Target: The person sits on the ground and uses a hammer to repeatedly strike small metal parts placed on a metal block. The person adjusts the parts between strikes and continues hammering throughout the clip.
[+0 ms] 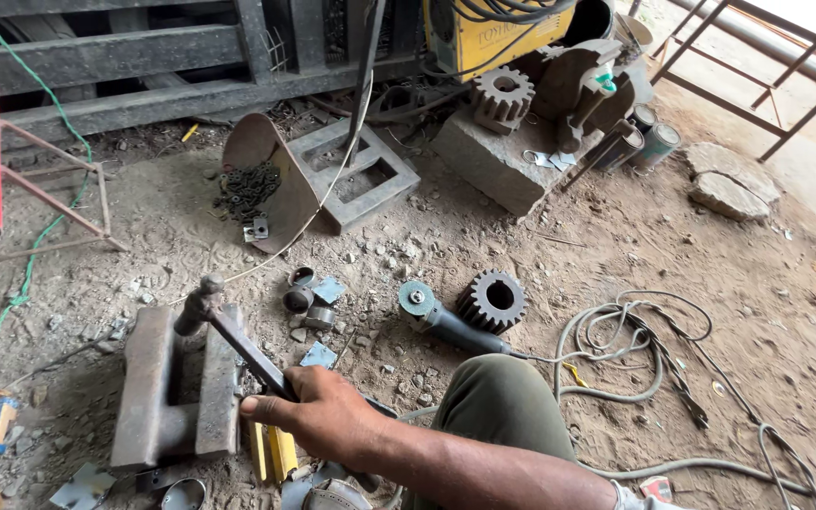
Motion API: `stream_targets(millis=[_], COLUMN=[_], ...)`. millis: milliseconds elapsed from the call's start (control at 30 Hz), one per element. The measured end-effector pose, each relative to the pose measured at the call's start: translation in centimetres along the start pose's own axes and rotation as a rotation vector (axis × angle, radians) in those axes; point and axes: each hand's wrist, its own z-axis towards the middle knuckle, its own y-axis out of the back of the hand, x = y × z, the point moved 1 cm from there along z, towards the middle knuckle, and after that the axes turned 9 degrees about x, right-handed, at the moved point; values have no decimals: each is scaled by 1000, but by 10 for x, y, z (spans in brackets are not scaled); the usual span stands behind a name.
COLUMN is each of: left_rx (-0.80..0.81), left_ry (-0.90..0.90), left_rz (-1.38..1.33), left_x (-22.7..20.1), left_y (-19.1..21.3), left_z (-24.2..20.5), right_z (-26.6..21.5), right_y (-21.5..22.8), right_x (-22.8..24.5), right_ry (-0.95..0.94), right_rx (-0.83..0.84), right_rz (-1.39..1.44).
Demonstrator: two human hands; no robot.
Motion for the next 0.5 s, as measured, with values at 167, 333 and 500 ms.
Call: stream_targets(millis=[167, 333, 500], left_rx=[-19, -50, -80], left_ry=[-130, -343, -526], left_rz=[36, 67, 92], left_x=[-21, 41, 29], left_y=[-7, -7, -17], left_z=[15, -1, -4], right_z=[1, 13, 9], right_y=[-3, -3, 4], right_x=[-8, -18, -18], right_ry=[-39, 41, -1], right_rx=[-5, -76, -44], right_rz=[90, 329, 526])
